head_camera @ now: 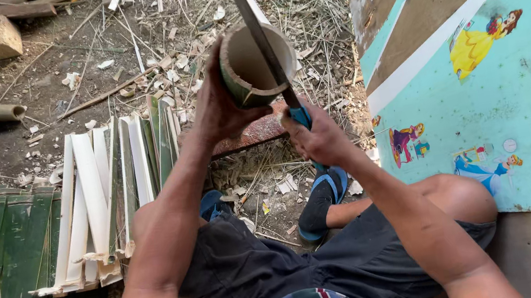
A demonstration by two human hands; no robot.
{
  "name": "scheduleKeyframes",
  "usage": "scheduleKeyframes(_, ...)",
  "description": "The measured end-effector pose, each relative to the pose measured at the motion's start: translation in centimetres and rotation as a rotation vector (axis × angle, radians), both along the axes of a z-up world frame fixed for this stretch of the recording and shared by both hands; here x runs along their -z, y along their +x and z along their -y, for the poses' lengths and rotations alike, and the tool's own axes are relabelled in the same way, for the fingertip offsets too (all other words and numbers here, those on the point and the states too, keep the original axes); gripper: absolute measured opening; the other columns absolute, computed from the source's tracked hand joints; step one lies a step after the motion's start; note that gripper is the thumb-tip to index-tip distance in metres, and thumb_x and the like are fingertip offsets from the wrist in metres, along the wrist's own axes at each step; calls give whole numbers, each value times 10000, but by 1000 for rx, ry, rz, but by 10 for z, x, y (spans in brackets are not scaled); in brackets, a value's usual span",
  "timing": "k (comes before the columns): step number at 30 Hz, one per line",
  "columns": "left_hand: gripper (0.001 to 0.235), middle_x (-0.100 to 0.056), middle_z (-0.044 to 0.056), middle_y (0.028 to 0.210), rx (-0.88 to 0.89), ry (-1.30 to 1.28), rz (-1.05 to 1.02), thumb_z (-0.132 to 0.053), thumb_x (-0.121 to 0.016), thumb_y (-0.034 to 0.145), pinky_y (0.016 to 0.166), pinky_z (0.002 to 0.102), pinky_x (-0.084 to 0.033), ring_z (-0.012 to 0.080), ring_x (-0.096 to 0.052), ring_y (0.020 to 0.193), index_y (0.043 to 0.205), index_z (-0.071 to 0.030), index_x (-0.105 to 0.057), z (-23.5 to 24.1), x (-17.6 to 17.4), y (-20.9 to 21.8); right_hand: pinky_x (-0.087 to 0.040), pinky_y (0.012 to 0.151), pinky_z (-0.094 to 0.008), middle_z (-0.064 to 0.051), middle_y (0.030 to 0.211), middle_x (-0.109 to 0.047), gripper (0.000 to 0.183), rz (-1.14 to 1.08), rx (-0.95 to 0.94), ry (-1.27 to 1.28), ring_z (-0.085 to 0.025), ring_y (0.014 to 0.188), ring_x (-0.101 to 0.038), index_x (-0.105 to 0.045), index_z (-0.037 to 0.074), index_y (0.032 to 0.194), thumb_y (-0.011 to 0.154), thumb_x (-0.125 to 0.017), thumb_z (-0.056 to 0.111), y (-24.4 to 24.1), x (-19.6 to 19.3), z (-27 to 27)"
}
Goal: The person splits bamboo stalks into thin strips using a machete and a wooden block. They repeatedly cut the bamboo, separate the resulting strips, and stack them on the ground.
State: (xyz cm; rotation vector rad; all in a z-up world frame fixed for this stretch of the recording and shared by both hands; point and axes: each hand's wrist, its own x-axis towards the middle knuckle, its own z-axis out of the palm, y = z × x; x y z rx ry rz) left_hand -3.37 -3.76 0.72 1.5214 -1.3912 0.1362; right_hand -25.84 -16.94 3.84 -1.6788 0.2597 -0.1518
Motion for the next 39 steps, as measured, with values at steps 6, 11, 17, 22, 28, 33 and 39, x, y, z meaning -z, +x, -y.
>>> scheduleKeyframes(6, 1387, -427, 230, 1568, -143, -2, -38, -435, -1029, 704, 1140, 542, -548, 448, -554, 1397, 1643, -201, -36, 12, -2, -15, -440, 504, -363, -65, 709, -503, 223, 124, 272, -615, -191, 588, -510, -480, 21, 1067, 1072, -626, 190, 4, 10, 4)
scheduleKeyframes(11, 1372, -405, 252, 1544, -288, -27, -43, -423, -1028, 711, 1107, 543, -535, 455, -526, 1389, 1628, -183, -36, 3, -5, -11, -480, 465, -381, -60, 700, -584, 246, 75, 242, -713, -170, 574, -618, -422, 0, 1112, 1094, -571, 195, 28, 4, 20)
scheduleKeyframes(17, 1409, -362, 270, 1525, -481, -176, -53, -466, -1014, 743, 1078, 514, -587, 437, -533, 1360, 1621, -177, 49, 3, 4, -21, -503, 420, -381, -106, 720, -586, 221, -11, 186, -552, -217, 527, -619, -398, 26, 1137, 1081, -543, 183, 51, -33, -42)
scheduleKeyframes(22, 1353, -427, 236, 1543, -194, -24, -35, -444, -1028, 759, 1069, 554, -594, 438, -590, 1351, 1623, -280, 1, -13, 16, 5, -536, 513, -353, -72, 731, -626, 286, -78, 102, -354, -178, 589, -650, -431, 11, 1294, 1075, -515, 176, -14, -81, -76)
scheduleKeyframes(28, 1369, -450, 239, 1561, 61, 122, -46, -387, -1034, 703, 1132, 612, -490, 475, -529, 1407, 1612, -385, -11, -36, 9, 30, -482, 572, -342, -81, 811, -607, 339, 230, 248, -725, -147, 650, -610, -412, 42, 1431, 1120, -517, 129, -31, -62, -69)
scheduleKeyframes(33, 1370, -468, 236, 1586, 98, 186, -135, -347, -1045, 678, 1130, 612, -435, 482, -499, 1444, 1608, -392, -40, -41, 7, 35, -469, 541, -305, -60, 790, -575, 286, 376, 287, -669, -108, 629, -571, -401, 44, 1381, 1125, -492, 134, -49, -68, -71)
scheduleKeyframes(39, 1352, -446, 256, 1592, 92, 196, -148, -348, -1037, 711, 1163, 620, -399, 496, -487, 1442, 1612, -365, -29, -42, 10, 40, -449, 514, -330, -61, 715, -575, 193, 157, 300, -750, -111, 585, -576, -483, 38, 1229, 1113, -552, 175, -9, -46, -54)
